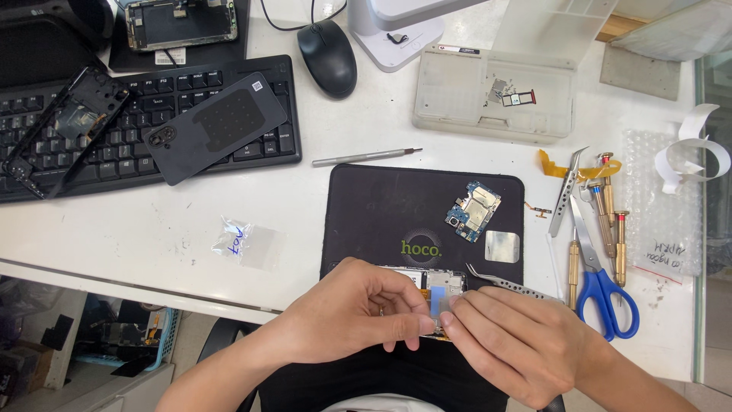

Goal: The person uses tweezers to remove and reattach small components and ribbon cables on a disassembled smartphone motherboard. They peel back protective tape, lift the logic board, and reconnect flex cables while working on a desk with various tools and spare parts.

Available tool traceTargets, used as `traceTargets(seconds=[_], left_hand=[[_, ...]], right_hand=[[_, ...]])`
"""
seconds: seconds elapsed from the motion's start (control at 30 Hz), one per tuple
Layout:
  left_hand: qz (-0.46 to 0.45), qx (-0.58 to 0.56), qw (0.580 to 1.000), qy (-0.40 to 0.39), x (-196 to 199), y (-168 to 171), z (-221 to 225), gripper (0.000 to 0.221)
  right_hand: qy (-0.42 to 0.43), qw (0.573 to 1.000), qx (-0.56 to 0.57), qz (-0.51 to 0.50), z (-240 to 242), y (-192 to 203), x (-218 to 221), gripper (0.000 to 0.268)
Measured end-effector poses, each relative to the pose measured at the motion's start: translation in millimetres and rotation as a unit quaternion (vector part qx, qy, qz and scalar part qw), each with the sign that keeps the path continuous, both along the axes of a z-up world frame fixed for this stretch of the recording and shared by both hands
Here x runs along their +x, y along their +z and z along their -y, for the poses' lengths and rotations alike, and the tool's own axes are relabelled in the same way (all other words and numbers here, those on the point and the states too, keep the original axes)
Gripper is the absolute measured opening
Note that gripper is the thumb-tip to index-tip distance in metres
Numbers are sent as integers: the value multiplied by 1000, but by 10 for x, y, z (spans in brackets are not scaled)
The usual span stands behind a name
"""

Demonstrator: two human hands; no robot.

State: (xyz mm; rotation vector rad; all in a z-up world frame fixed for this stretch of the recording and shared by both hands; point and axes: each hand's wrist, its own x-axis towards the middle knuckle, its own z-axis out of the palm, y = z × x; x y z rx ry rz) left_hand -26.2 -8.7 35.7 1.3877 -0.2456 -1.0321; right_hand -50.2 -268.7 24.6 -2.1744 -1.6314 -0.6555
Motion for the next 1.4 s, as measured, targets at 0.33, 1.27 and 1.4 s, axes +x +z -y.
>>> traceTargets(seconds=[0.33, 1.27, 1.4], left_hand=[[111, 43, 992, -34, 61, 96, 65, 19], [292, 149, 944, -39, 371, -194, 236, 17], [314, 170, 934, -19, 302, -187, 145, 21]], right_hand=[[-3, 1000, -5, -11, 91, -11, 12, 26], [-273, 744, 72, -605, -92, -178, 317, 10], [-294, 736, 36, -608, -131, -179, 339, 12]])
